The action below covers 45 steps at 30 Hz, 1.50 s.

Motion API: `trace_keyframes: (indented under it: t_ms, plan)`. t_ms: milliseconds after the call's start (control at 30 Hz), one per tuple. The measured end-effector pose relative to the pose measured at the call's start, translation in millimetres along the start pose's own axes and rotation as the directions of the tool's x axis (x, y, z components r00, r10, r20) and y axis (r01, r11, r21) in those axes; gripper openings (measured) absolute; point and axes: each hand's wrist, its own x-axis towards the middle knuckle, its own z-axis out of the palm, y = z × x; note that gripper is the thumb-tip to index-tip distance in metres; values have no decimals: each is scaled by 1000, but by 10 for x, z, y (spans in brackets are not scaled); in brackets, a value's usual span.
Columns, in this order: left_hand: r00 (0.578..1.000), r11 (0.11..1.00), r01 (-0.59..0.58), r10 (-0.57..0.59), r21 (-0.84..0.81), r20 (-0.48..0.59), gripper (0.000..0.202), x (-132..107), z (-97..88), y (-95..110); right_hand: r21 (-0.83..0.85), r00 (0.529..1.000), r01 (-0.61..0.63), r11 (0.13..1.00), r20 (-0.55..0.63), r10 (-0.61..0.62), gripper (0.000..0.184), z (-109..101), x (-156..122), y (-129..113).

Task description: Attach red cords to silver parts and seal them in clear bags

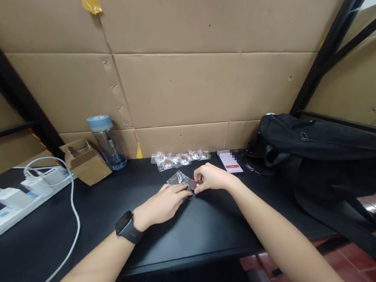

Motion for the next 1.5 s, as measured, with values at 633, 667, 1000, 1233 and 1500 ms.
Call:
trace_keyframes:
  t_ms: [633,667,1000,1233,1500]
  plan:
    - [997,998,59,-60,10,41,41,-2,-49,104,-33,996,37,999,-85,-40,33,152,112,-27]
    - [998,998,57,-57,11,35,41,-2,-47,105,-84,993,3,996,-115,-13,36,168,118,-45]
    - [988,990,131,-134,45,78,53,-58,-6,14,-313,959,-137,940,-278,48,55,267,174,-112]
    - [971,983,181,-183,27,153,56,-104,-38,-47,-362,932,-241,900,-345,111,38,434,272,-175]
    - [970,974,205,-189,-98,155,35,-53,-243,-125,-114,964,-96,989,-259,63,28,359,232,-81]
